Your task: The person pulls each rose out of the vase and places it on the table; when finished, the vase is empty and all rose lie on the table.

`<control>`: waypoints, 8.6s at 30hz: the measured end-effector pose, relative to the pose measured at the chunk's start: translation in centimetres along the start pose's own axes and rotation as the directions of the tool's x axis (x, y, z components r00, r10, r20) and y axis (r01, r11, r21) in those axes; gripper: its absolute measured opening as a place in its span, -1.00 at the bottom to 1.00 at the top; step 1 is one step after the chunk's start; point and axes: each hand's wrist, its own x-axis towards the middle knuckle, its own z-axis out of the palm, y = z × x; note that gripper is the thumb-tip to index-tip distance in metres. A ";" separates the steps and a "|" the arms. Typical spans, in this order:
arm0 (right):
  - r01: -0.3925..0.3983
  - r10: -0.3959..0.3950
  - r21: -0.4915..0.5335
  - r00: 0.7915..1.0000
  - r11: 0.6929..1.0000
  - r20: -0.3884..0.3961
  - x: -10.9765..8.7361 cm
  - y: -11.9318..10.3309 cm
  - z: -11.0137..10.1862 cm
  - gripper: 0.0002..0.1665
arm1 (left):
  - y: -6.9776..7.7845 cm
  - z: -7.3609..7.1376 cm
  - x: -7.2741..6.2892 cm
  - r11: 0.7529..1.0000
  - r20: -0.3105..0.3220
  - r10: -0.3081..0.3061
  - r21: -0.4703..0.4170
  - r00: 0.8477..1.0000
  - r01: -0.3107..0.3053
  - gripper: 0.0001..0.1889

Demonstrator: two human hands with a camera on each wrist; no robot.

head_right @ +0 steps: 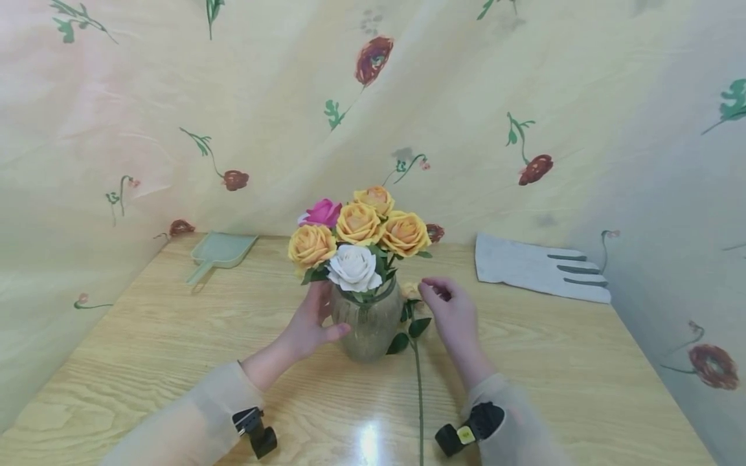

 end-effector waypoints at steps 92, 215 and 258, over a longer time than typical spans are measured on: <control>0.376 -0.033 0.915 0.926 0.148 -0.375 -2.7 -11.3 -2.1 -0.94 | 0.4 0.1 0.0 0.997 -0.021 -0.073 -0.024 0.997 0.073 -0.13; -0.012 0.011 -0.318 1.000 0.948 -0.006 1.0 6.6 0.3 -0.76 | 0.7 0.7 0.8 0.998 -0.021 -0.063 -0.017 0.998 0.062 0.04; 0.113 -0.174 0.321 0.970 0.940 0.168 1.0 -9.1 0.1 -0.86 | 0.0 0.6 0.6 0.999 -0.012 -0.040 -0.028 0.999 0.040 0.04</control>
